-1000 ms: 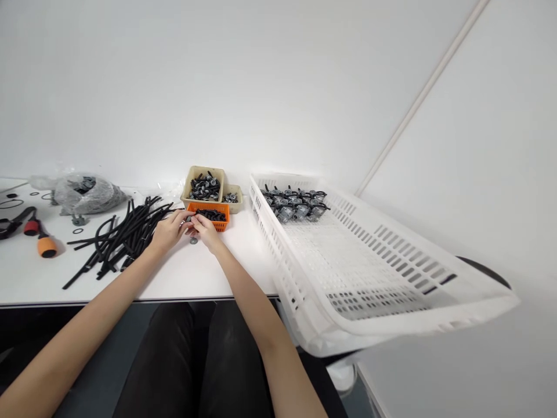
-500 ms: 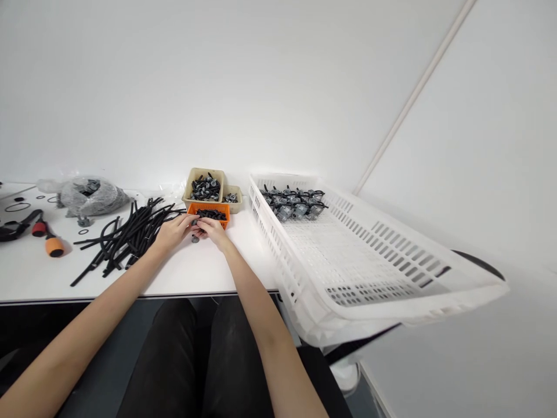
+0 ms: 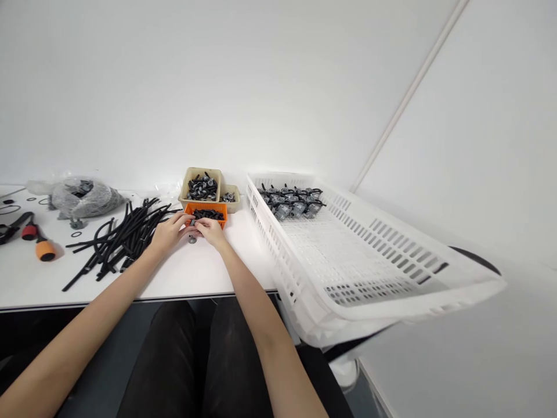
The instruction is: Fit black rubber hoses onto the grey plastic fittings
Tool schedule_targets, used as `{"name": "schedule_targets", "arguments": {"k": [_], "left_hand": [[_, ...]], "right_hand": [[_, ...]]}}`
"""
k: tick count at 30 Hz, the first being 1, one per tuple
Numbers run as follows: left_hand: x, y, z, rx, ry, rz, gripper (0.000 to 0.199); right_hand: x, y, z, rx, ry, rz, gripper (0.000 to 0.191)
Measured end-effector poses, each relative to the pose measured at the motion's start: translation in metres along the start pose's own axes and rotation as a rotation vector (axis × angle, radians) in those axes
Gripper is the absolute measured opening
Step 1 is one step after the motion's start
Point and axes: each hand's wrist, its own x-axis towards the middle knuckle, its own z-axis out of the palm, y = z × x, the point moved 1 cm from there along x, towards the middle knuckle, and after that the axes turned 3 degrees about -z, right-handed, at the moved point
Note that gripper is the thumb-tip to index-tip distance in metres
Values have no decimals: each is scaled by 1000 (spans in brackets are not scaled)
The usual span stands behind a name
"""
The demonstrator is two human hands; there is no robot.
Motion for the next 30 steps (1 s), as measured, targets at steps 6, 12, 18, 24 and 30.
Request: {"name": "schedule_targets", "arguments": {"k": [6,12,18,24,30], "left_hand": [[0,0,2,-4,12,-13,29],[1,4,2,22,65,4,25],[3,4,2,-32,85,90,22],[3,2,4,-24,83,85,23],[1,2,5,-16,66,54,25]], "right_hand": [[2,5,1,-179,45,-88,9],[-5,3,0,-407,98,-236,12],[-11,-6,1,-545,131,-292,12],[-13,-9,3,-599,139,-311,13],[-12,-7,5,-627,143,-327,15]]}}
